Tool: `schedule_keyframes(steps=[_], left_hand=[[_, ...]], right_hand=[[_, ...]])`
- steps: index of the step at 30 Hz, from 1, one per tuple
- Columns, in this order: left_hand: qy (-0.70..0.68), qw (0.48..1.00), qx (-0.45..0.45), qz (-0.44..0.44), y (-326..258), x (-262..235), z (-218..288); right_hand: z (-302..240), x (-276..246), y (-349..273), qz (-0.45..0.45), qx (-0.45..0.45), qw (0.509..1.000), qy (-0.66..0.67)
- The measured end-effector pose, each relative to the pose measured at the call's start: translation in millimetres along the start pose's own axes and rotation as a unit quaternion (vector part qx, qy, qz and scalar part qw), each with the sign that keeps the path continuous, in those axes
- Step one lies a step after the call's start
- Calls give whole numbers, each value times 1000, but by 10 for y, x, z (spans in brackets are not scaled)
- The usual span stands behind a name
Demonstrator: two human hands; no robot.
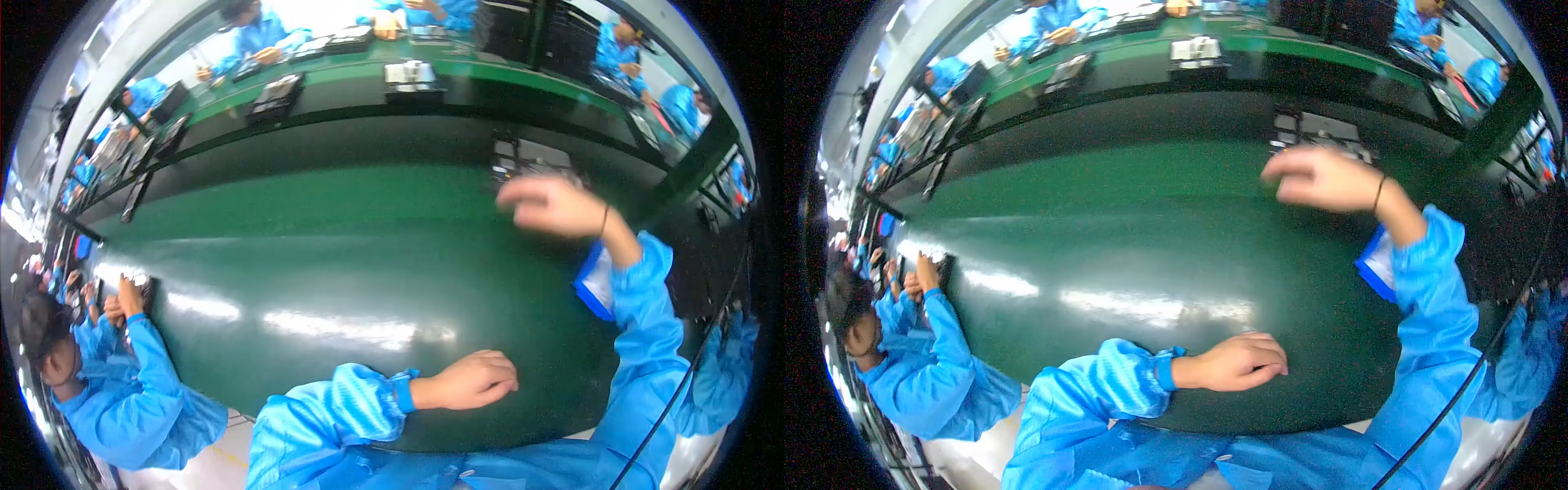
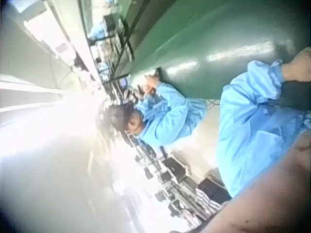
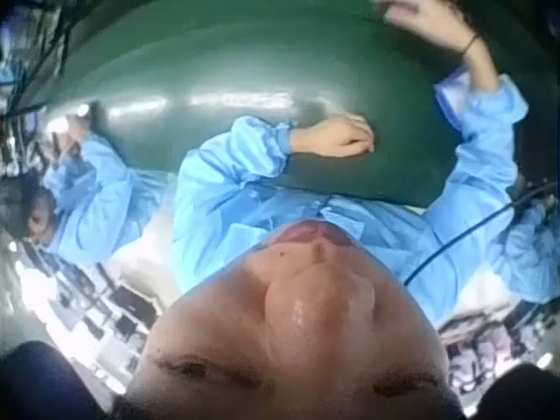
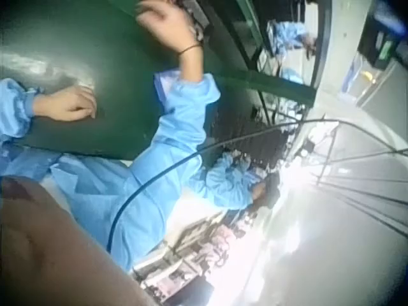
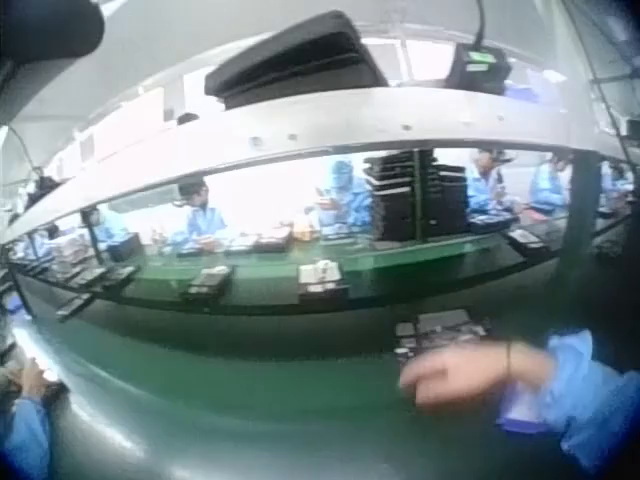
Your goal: The person repeatedly takes tablet devices from an upper conveyor shelf, connects and secures internal ribbon cables by hand, and places the assembled units onto the conveyor belt.
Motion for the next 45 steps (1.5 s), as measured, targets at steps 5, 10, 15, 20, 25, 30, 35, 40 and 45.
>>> schedule_keyframes(steps=[5, 10, 15, 20, 25, 30, 35, 40, 45], left_hand=[[-11, 999, 47, -18, -37, -56, -35], [3, 999, 48, -1, -54, -112, -89], [-3, 999, 34, -13, -7, -105, -80], [2, 999, 51, -5, -21, -118, -71], [7, 998, 69, 8, -29, -116, -102], [-13, 998, 62, 5, -51, -142, -92], [-21, 995, 31, 97, -124, -309, -244], [19, 921, -69, 382, -367, -921, -478], [46, 930, -13, 365, -691, -1204, -45]], right_hand=[[1746, -235, 605, 86, 211, 968, -106], [2227, 233, 848, -10, 266, 960, -87], [2260, 191, 732, -24, 290, 957, -10], [1923, 252, 772, -129, 239, 962, 5], [1533, 224, 855, -196, 266, 941, -77], [1244, -181, 668, -112, 228, 961, 104], [259, -478, 579, 63, 42, 995, 66], [-295, -493, 218, 177, 104, 929, 309], [-648, 367, -418, 236, 205, 815, 487]])
Point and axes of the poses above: each hand's wrist, its own y-axis towards the middle knuckle, its own x-axis out of the palm, z = x × y, the point moved 9 cm from there along y, towards the middle knuckle, and after that the axes turned 6 degrees about y, right-handed, at the moved point
